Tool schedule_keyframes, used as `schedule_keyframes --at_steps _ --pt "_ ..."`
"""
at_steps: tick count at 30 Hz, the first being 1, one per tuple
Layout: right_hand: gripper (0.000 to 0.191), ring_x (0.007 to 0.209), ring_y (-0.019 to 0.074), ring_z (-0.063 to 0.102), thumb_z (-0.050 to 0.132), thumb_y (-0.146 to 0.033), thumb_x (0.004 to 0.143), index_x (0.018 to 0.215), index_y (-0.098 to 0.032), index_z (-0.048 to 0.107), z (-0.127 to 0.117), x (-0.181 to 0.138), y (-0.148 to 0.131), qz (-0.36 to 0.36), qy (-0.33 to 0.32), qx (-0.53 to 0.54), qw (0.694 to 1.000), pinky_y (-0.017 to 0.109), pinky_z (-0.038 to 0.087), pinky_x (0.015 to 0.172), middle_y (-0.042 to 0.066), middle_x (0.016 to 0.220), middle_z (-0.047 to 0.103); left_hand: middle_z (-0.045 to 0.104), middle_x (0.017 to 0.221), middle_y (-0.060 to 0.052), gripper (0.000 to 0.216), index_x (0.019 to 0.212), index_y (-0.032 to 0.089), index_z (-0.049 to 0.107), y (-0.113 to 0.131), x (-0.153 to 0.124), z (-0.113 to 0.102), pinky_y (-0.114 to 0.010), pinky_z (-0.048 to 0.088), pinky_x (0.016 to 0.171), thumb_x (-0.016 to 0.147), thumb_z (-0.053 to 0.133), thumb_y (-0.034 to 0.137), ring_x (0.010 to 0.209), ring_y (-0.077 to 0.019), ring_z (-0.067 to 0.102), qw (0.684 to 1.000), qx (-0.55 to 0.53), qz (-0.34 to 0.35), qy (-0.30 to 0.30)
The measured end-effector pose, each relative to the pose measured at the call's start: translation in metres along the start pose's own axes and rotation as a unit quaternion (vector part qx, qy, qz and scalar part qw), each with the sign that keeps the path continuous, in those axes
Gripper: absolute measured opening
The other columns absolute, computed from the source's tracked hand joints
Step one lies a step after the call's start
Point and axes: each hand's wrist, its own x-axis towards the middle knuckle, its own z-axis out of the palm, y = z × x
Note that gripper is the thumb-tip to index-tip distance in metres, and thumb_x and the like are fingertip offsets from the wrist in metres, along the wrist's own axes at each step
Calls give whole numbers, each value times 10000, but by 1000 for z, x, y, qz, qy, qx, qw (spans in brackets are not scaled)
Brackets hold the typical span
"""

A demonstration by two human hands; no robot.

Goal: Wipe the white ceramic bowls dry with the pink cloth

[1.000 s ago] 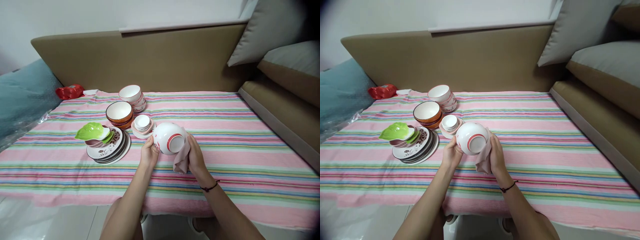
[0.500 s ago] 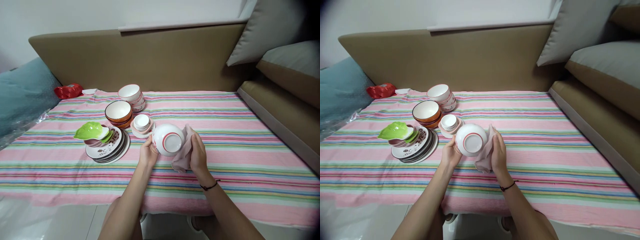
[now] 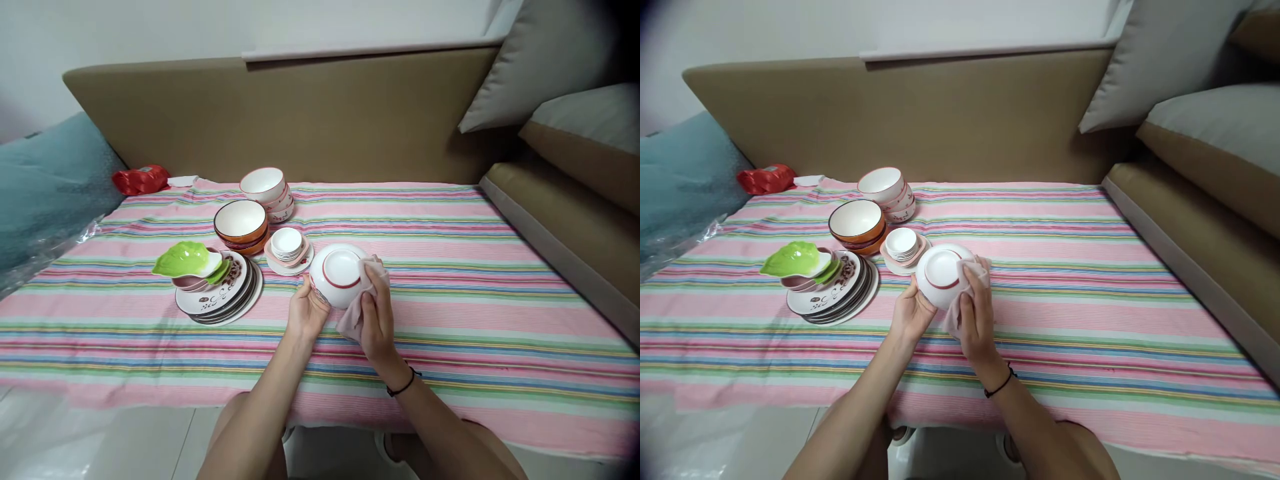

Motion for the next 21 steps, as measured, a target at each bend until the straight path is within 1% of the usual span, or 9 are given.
schedule_keyframes --at_steps 2,5,7,10,12,15,18,21 --pt "505 1507 274 139 371 -205 998 1483 -345 350 2 -3 3 -48 -38 -54 997 599 200 1198 -8 1619 226 775 849 -63 437 1299 140 584 0 0 1 -280 538 897 1031 257 246 779 -143 731 1000 -8 -11 -10" --pt "587 1512 302 71 401 -164 976 1519 -346 272 5 -6 6 -103 -77 -151 980 627 237 1178 -7 1637 153 775 842 -74 447 1351 130 542 1 0 1 -282 536 896 1030 258 256 795 -152 733 999 -21 -23 -25" --pt "616 1508 312 87 423 -152 963 1528 -335 260 6 -6 9 -143 -96 -204 964 636 244 1176 14 1627 195 775 872 -80 453 1386 129 508 3 0 0 -275 536 886 1027 264 258 812 -153 731 999 -22 -23 -29" --pt "592 1494 303 171 440 -132 949 1500 -328 343 5 -3 14 -199 -137 -253 937 623 263 1177 39 1559 368 766 969 -102 464 1423 123 460 8 -2 -2 -259 538 851 1022 271 260 838 -154 723 999 -8 -22 -36" --pt "558 1486 283 208 426 -117 947 1466 -322 409 1 2 18 -221 -175 -265 922 594 300 1175 35 1514 443 753 1034 -120 474 1443 113 430 13 -3 -2 -240 540 808 1020 283 268 857 -153 717 999 2 -28 -41" --pt "509 1481 255 230 390 -117 961 1431 -296 467 -8 10 25 -255 -239 -245 904 547 349 1169 26 1492 473 742 1077 -131 482 1455 109 411 19 -3 -2 -243 541 776 1018 297 278 870 -161 715 999 8 -25 -38" --pt "478 1469 234 267 409 -135 975 1424 -285 475 -20 19 32 -277 -301 -212 887 516 378 1167 14 1482 485 749 1058 -122 468 1431 115 445 23 -2 -2 -292 540 848 1020 299 284 896 -177 718 999 12 -8 -32" --pt "463 1453 214 308 444 -154 981 1423 -291 469 -33 25 38 -274 -332 -194 881 479 432 1142 -6 1465 502 749 1071 -111 448 1418 131 460 25 -1 -1 -331 503 964 1019 311 269 966 -177 710 999 11 18 -28"
